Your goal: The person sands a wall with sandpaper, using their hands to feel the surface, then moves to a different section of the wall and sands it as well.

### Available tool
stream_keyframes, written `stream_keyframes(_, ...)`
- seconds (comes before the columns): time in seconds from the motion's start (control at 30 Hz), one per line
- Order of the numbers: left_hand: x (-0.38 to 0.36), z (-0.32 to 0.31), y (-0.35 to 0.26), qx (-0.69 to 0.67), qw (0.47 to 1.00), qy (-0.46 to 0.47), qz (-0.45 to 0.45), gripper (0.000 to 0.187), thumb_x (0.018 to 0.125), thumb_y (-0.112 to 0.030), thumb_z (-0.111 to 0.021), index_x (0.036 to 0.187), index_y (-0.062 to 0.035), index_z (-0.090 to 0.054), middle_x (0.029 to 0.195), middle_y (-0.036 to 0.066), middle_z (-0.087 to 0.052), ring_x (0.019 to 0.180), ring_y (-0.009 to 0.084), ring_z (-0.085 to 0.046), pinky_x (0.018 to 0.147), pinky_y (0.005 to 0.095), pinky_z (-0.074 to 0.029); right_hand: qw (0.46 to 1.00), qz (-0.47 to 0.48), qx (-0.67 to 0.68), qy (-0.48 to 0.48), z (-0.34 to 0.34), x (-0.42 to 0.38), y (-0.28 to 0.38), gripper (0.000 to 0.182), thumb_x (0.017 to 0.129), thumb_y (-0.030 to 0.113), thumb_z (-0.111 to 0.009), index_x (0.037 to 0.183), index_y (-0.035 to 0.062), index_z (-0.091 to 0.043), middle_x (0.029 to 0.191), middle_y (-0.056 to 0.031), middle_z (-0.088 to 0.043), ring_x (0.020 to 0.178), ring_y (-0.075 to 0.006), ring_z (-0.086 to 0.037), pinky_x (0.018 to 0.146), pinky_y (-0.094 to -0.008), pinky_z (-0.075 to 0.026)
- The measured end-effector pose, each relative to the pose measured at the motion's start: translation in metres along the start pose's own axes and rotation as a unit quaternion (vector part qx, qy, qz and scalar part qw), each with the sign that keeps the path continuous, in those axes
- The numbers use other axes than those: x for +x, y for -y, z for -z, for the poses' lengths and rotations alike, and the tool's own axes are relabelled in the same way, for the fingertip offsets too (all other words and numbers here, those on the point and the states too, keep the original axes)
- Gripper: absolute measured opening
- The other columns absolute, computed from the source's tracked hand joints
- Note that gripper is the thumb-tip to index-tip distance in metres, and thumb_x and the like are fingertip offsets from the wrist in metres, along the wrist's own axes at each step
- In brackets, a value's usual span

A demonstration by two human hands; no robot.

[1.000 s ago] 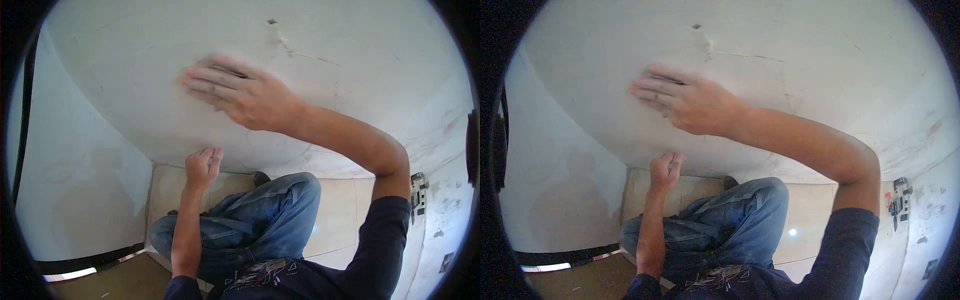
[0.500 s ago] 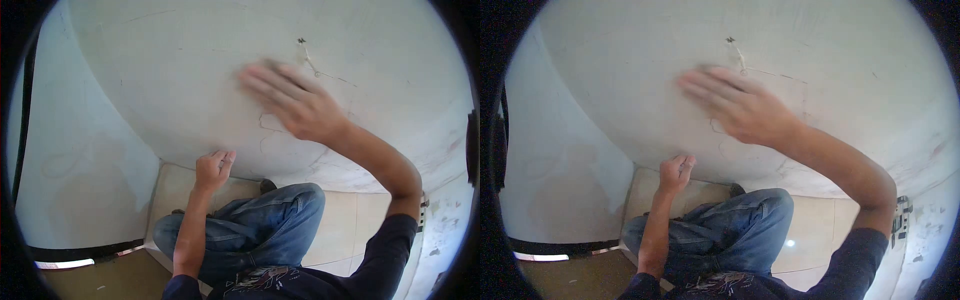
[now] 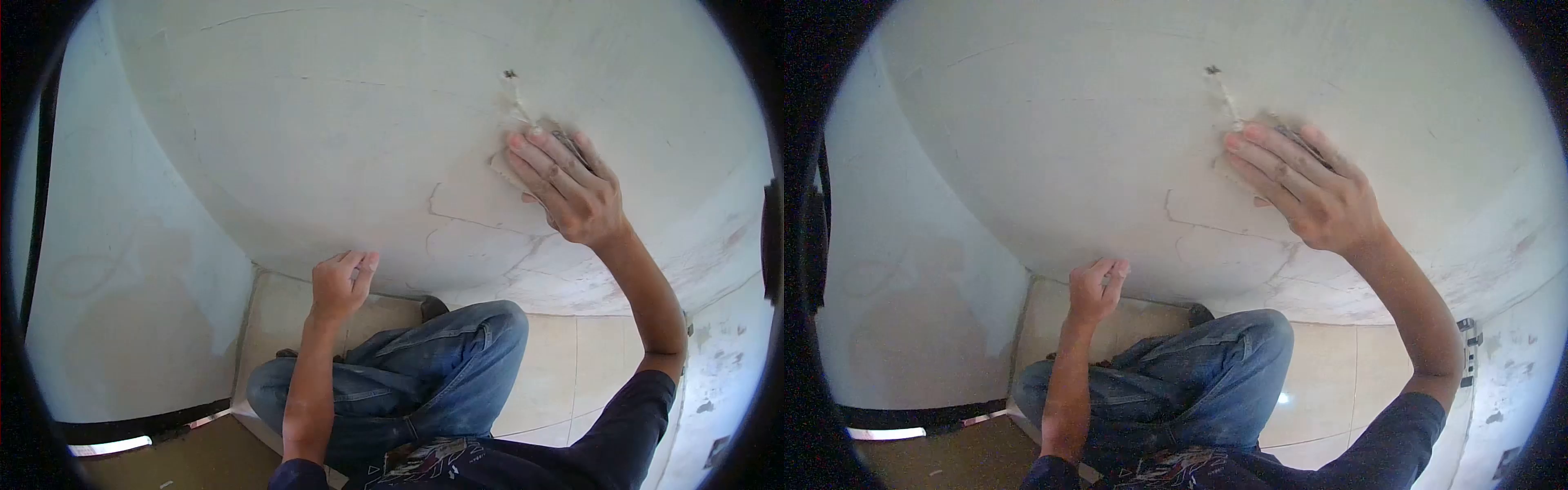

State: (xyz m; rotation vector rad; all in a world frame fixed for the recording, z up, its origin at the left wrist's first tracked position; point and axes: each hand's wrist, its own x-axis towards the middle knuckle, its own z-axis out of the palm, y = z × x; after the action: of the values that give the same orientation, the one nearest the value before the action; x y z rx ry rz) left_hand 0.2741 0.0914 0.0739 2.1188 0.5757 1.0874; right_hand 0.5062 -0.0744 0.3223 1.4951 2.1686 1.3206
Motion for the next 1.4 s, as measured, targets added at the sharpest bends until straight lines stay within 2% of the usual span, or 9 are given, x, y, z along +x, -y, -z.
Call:
stream_keyframes(0.33,-0.003,-0.002,0.001,0.033,0.999,0.004,-0.011,0.027,0.092,-0.026,-0.064,0.077,-0.0042,-0.068,0.069,0.012,-0.067,0.059,0.0306,-0.064,0.054,0.0388,-0.048,0.988,0.075,0.103,-0.084,-0.042,0.107,0.059,0.06,0.085,0.021,-0.051,0.139,-0.0059,-0.047,0.149,-0.0141,-0.044,0.138,-0.0193,-0.042,0.119,-0.0364,-0.027)
stream_keyframes(0.43,-0.004,-0.007,0.005,0.014,1.0,-0.002,-0.009,0.028,0.093,-0.027,-0.064,0.077,-0.0043,-0.068,0.068,0.012,-0.067,0.059,0.0306,-0.064,0.054,0.0389,-0.048,0.99,0.055,0.116,-0.066,-0.028,0.063,0.041,0.058,0.086,0.021,-0.052,0.138,-0.003,-0.049,0.147,-0.0113,-0.047,0.136,-0.0191,-0.044,0.119,-0.0367,-0.027)
stream_keyframes(0.67,-0.003,-0.012,-0.001,0.036,0.999,0.028,-0.03,0.028,0.093,-0.028,-0.064,0.078,-0.0044,-0.069,0.067,0.012,-0.066,0.057,0.0308,-0.062,0.053,0.0393,-0.047,0.996,-0.031,-0.055,-0.07,0.008,-0.036,-0.023,0.046,0.092,0.028,-0.053,0.138,0.0233,-0.054,0.145,0.0066,-0.052,0.136,-0.0077,-0.045,0.119,-0.0396,-0.025)
stream_keyframes(0.77,-0.006,-0.01,-0.003,0.048,0.998,0.031,-0.02,0.027,0.092,-0.027,-0.065,0.077,-0.0047,-0.068,0.066,0.012,-0.065,0.056,0.0308,-0.062,0.053,0.0399,-0.046,0.992,-0.074,-0.071,-0.079,0.026,-0.015,-0.038,0.042,0.09,0.028,-0.056,0.133,0.0251,-0.059,0.142,0.008,-0.055,0.133,-0.0066,-0.048,0.12,-0.0403,-0.022)
stream_keyframes(0.9,-0.007,-0.009,0.002,0.05,0.999,0.002,-0.017,0.026,0.092,-0.026,-0.065,0.077,-0.0048,-0.068,0.067,0.012,-0.066,0.057,0.0298,-0.062,0.053,0.0394,-0.046,0.981,-0.148,0.028,-0.125,0.005,-0.016,-0.008,0.05,0.087,0.026,-0.06,0.136,0.0189,-0.057,0.142,0.0007,-0.055,0.133,-0.0182,-0.05,0.116,-0.0441,-0.032)
stream_keyframes(1.0,-0.006,-0.008,0.001,0.041,0.999,0.005,-0.025,0.025,0.092,-0.026,-0.065,0.079,-0.005,-0.069,0.068,0.011,-0.066,0.058,0.0288,-0.063,0.054,0.0385,-0.047,0.981,-0.062,0.182,-0.023,-0.024,-0.038,0.043,0.053,0.087,0.021,-0.059,0.138,0.011,-0.054,0.146,-0.0061,-0.05,0.134,-0.0218,-0.049,0.117,-0.0402,-0.033)
stream_keyframes(1.1,-0.006,-0.011,-0.001,0.06,0.997,0.02,-0.034,0.024,0.092,-0.025,-0.065,0.079,-0.0049,-0.069,0.068,0.011,-0.067,0.059,0.0277,-0.064,0.055,0.0377,-0.047,0.985,0.126,0.101,0.058,-0.035,-0.047,0.05,0.051,0.088,0.018,-0.055,0.139,0.0104,-0.053,0.149,-0.0064,-0.046,0.136,-0.0201,-0.047,0.117,-0.0387,-0.034)
stream_keyframes(1.2,-0.01,-0.008,-0.007,0.056,0.998,0.029,-0.03,0.024,0.092,-0.024,-0.065,0.079,-0.0048,-0.07,0.069,0.011,-0.067,0.06,0.0267,-0.065,0.055,0.0373,-0.047,0.985,0.133,0.104,0.034,-0.02,-0.051,0.011,0.045,0.088,0.009,-0.054,0.132,0.0141,-0.061,0.142,-0.0024,-0.055,0.133,-0.0153,-0.049,0.117,-0.0383,-0.033)
stream_keyframes(1.4,-0.008,-0.012,-0.001,0.049,0.998,0.034,-0.019,0.024,0.092,-0.024,-0.065,0.08,-0.0042,-0.07,0.07,0.011,-0.068,0.062,0.0261,-0.066,0.054,0.0364,-0.048,0.992,-0.089,-0.053,-0.073,0.032,-0.05,-0.051,0.05,0.09,0.014,-0.056,0.14,0.0193,-0.053,0.146,-0.0004,-0.05,0.136,-0.0183,-0.047,0.114,-0.0479,-0.034)
